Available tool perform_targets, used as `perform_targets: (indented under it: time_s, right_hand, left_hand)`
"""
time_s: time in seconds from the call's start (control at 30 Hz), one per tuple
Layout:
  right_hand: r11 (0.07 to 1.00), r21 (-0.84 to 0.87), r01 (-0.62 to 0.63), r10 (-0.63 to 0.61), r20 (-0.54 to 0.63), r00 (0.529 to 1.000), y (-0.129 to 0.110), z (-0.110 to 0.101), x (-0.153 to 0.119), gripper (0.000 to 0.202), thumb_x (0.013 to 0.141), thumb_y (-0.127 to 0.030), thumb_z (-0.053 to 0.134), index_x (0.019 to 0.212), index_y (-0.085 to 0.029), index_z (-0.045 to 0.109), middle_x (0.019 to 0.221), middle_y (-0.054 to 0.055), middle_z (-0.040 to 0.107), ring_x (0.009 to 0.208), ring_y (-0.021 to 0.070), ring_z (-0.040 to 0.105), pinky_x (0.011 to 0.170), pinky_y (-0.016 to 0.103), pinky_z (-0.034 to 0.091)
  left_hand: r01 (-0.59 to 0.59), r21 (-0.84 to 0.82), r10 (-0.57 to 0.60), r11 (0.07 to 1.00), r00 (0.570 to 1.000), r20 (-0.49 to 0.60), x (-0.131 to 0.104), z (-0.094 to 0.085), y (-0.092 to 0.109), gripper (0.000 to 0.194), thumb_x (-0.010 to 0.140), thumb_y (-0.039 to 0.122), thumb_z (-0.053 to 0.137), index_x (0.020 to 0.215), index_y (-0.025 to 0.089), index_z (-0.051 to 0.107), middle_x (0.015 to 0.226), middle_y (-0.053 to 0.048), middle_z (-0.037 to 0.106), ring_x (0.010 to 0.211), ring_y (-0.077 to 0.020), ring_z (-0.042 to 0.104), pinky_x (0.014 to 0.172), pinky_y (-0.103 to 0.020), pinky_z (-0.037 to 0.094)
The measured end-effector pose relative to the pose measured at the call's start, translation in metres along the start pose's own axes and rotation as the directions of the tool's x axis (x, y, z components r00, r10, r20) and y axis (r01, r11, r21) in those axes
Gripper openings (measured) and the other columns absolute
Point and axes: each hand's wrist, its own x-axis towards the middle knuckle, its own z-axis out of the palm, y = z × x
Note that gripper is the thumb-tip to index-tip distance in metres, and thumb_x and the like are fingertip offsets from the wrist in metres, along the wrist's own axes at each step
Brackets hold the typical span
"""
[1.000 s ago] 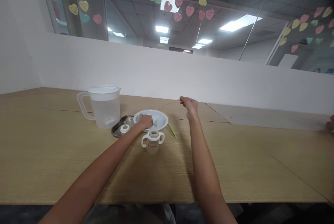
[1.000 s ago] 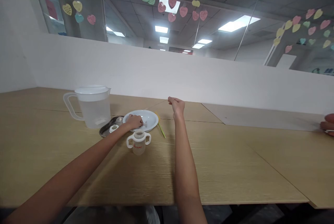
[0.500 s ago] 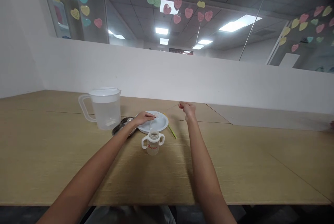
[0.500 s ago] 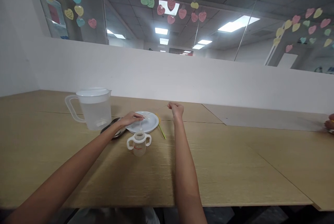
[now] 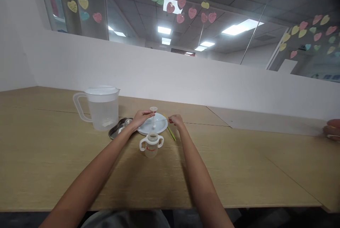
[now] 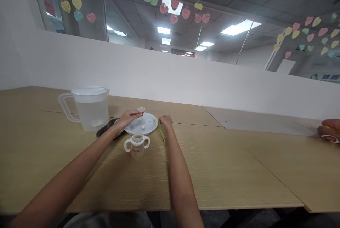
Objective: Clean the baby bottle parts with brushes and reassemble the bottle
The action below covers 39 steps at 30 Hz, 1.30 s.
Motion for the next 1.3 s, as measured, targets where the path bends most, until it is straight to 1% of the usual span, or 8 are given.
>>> perform_targets:
  time_s: [0.3,0.43,0.57,0.63,0.77,0.97,1.13,1.3]
  right_hand:
    - [0.967,-0.233,0.103,-0.100,0.023,0.995,-0.018,-0.016,-0.013,0.012,0.077,-0.018,0.056,0.079,-0.014,0.067,0.088,0.010,0.068,0.087,0.0195,0.062,0.074,0.028,0.043]
    - [0.950,-0.254,0.180,-0.190,-0.015,0.982,-0.041,-0.027,-0.027,0.020,0.078,-0.021,0.051,0.083,-0.014,0.068,0.094,0.013,0.068,0.091,0.0226,0.060,0.073,0.028,0.041]
    - [0.924,-0.165,0.344,-0.333,0.088,0.939,-0.071,-0.031,-0.048,0.037,0.085,-0.043,0.043,0.090,-0.016,0.068,0.086,0.006,0.069,0.080,0.0164,0.061,0.069,0.024,0.042]
    - [0.887,-0.051,0.459,-0.442,0.194,0.876,-0.083,-0.029,-0.060,0.041,0.083,-0.049,0.046,0.092,-0.016,0.068,0.084,0.005,0.068,0.073,0.0140,0.061,0.066,0.023,0.043]
    - [0.828,-0.065,0.558,-0.545,0.147,0.826,-0.099,-0.024,-0.078,0.034,0.070,-0.043,0.064,0.087,-0.014,0.068,0.076,0.004,0.067,0.070,0.0131,0.057,0.065,0.022,0.041]
    - [0.801,-0.046,0.597,-0.594,0.054,0.802,-0.112,-0.031,-0.096,0.029,0.066,-0.040,0.065,0.079,-0.014,0.068,0.066,0.000,0.061,0.063,0.0108,0.052,0.060,0.022,0.037]
    - [0.803,0.070,0.591,-0.589,-0.048,0.806,-0.123,-0.052,-0.113,0.033,0.068,-0.046,0.062,0.072,-0.014,0.065,0.061,-0.002,0.053,0.057,0.0090,0.046,0.056,0.022,0.034]
    - [0.817,0.042,0.576,-0.577,0.049,0.815,-0.125,-0.071,-0.129,0.038,0.069,-0.052,0.059,0.070,-0.014,0.064,0.059,-0.003,0.047,0.056,0.0087,0.038,0.054,0.023,0.031]
  left_hand:
    - [-0.045,-0.088,0.034,0.995,0.991,-0.128,-0.006,0.003,-0.002,0.037,0.062,0.040,0.074,0.089,0.016,0.073,0.105,-0.010,0.069,0.102,-0.0268,0.059,0.090,-0.038,0.043]
    - [-0.074,-0.110,0.053,0.991,0.982,-0.180,-0.006,0.008,-0.010,0.041,0.060,0.043,0.074,0.090,0.015,0.072,0.102,-0.011,0.070,0.101,-0.0264,0.060,0.092,-0.039,0.043]
    - [-0.107,-0.116,0.081,0.987,0.974,-0.210,-0.004,0.012,-0.014,0.043,0.060,0.044,0.075,0.090,0.014,0.072,0.101,-0.012,0.070,0.098,-0.0261,0.061,0.090,-0.038,0.044]
    - [-0.123,-0.115,0.095,0.986,0.971,-0.220,-0.004,0.012,-0.015,0.042,0.059,0.044,0.075,0.089,0.015,0.073,0.099,-0.011,0.071,0.097,-0.0263,0.061,0.089,-0.038,0.044]
    - [-0.159,-0.114,0.130,0.981,0.964,-0.230,-0.004,0.011,-0.013,0.041,0.060,0.048,0.072,0.086,0.016,0.073,0.091,-0.006,0.072,0.092,-0.0260,0.062,0.084,-0.036,0.046]
    - [-0.199,-0.110,0.171,0.974,0.960,-0.222,-0.005,0.012,0.001,0.047,0.064,0.050,0.070,0.092,0.013,0.072,0.095,-0.007,0.071,0.094,-0.0258,0.061,0.085,-0.035,0.046]
    - [-0.219,0.004,0.214,0.976,0.948,-0.236,-0.031,0.006,0.008,0.044,0.076,0.050,0.058,0.099,0.013,0.069,0.104,-0.009,0.069,0.100,-0.0236,0.059,0.090,-0.032,0.042]
    - [-0.291,0.314,0.375,0.904,0.892,-0.251,-0.075,-0.015,-0.012,0.038,0.088,0.041,0.042,0.090,0.015,0.069,0.091,-0.007,0.070,0.090,-0.0202,0.059,0.085,-0.030,0.044]
